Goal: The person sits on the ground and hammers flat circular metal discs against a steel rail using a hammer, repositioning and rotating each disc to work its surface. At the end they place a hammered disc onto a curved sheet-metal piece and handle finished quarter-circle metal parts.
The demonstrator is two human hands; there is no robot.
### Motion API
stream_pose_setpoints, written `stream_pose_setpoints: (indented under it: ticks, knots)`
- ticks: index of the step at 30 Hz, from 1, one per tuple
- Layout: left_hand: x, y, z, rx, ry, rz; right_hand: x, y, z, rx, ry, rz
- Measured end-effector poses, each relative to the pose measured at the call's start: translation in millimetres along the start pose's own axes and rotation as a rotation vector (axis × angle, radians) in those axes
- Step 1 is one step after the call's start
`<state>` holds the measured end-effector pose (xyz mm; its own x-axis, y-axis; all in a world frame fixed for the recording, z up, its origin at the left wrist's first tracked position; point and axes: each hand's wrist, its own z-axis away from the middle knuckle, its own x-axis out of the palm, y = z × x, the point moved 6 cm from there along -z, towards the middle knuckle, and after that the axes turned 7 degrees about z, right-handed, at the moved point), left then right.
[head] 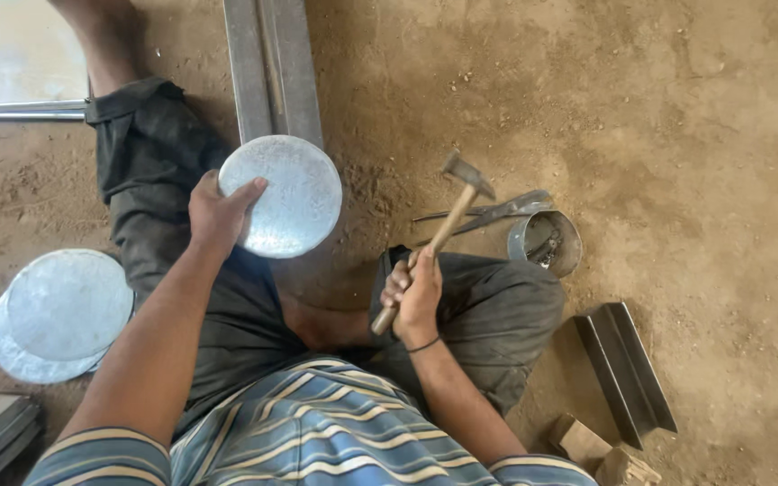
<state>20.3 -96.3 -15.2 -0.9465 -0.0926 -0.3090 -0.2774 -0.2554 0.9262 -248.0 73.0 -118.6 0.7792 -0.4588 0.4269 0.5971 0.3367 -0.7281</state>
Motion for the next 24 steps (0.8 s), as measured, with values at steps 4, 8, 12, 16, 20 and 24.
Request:
stream_pose_setpoints:
  ticks: [4,8,12,16,20,24]
  knots:
    - [2,5,-8,-0.06,-0.101,0.061,7,18,6,0.257,-0.137,0.218]
    - [-10,9,-6,0.107,0.067,-0.072,1,10,2,0.249,-0.039,0.112]
    - [-20,-6,11,0.01,0.368,-0.056,-6,-10,1,-0.023,0.066,-0.034]
    - [-4,-10,12,-0.026,0.176,0.057,3,12,10,0.278,-0.132,0.185]
    - [-5,-9,6,-0.086,0.058,0.194,2,11,10,0.201,-0.087,0.156]
    - [-7,3,-1,-0.048,0.01,0.058,1,7,7,0.126,-0.011,0.015]
